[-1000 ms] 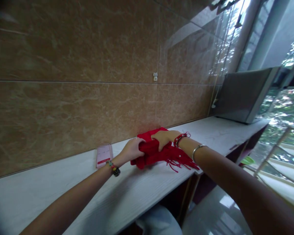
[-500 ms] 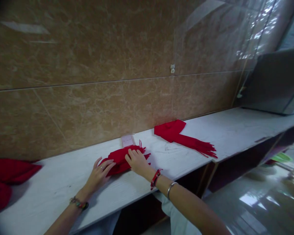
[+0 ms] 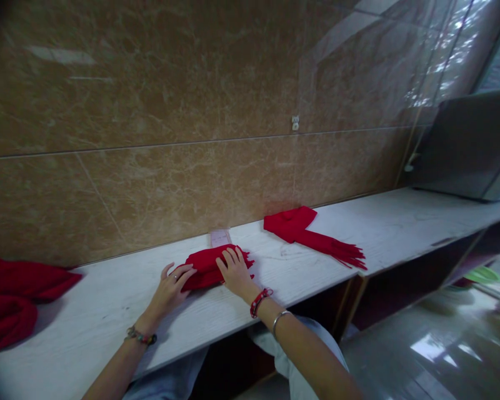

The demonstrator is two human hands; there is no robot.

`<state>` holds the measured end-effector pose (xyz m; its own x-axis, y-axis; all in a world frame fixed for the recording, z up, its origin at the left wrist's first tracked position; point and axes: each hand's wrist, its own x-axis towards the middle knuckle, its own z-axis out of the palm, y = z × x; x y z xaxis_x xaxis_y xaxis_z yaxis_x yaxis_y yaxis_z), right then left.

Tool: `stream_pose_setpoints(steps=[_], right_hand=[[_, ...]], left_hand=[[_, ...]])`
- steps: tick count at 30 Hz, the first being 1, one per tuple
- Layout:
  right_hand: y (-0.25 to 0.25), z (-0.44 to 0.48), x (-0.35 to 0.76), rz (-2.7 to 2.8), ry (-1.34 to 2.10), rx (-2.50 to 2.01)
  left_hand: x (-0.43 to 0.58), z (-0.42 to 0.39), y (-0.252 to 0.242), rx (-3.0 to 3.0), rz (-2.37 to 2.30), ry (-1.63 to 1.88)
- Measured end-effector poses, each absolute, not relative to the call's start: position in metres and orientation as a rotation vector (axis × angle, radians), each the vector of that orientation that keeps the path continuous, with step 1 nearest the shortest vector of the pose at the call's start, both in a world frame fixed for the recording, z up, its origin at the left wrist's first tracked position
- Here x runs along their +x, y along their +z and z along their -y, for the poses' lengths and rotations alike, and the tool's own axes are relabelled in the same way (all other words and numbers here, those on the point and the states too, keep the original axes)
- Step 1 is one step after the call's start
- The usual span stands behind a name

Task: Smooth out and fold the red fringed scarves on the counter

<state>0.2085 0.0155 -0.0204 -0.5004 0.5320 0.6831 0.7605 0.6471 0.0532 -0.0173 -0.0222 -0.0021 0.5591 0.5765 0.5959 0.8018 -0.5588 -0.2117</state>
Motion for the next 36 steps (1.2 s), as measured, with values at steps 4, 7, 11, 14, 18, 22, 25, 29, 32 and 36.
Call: stream_pose_setpoints(steps=[4, 7, 11, 14, 18, 22, 25, 29, 32, 36], right_hand=[[-0.024, -0.019, 0.208, 2.204, -0.473, -0.977], [-0.024, -0.019, 0.207, 2.212, -0.457, -0.980], [-0.023, -0.018, 0.207, 2.222, -0.404, -1.006], [-0.022, -0.018, 0.206, 2.239, -0.353, -1.000], [-0.021, -0.018, 0.207, 2.242, -0.316, -0.983], [-0.021, -0.015, 0.204, 2.220, -0.271, -0.991], [-0.021, -0.014, 0.202, 2.222, -0.237, -0.997], [-0.017, -0.015, 0.204, 2.217, -0.196, -1.019], [-0.012, -0.018, 0.210, 2.236, -0.131, -0.993], [-0.010, -0.019, 0.219, 2.268, -0.034, -0.935]], left_hand=[[-0.019, 0.021, -0.001, -2.310, 1.111, -0.631], [-0.019, 0.020, -0.002, -2.304, 1.113, -0.628], [-0.019, 0.020, -0.003, -2.295, 1.117, -0.623], [-0.019, 0.021, -0.002, -2.283, 1.117, -0.616], [-0.018, 0.022, -0.002, -2.263, 1.135, -0.607], [-0.017, 0.023, -0.002, -2.240, 1.151, -0.618], [-0.018, 0.023, -0.003, -2.219, 1.133, -0.659], [-0.015, 0.025, -0.003, -2.192, 1.090, -0.700], [-0.012, 0.027, -0.002, -2.173, 1.030, -0.743], [-0.009, 0.029, 0.001, -2.177, 1.014, -0.758]])
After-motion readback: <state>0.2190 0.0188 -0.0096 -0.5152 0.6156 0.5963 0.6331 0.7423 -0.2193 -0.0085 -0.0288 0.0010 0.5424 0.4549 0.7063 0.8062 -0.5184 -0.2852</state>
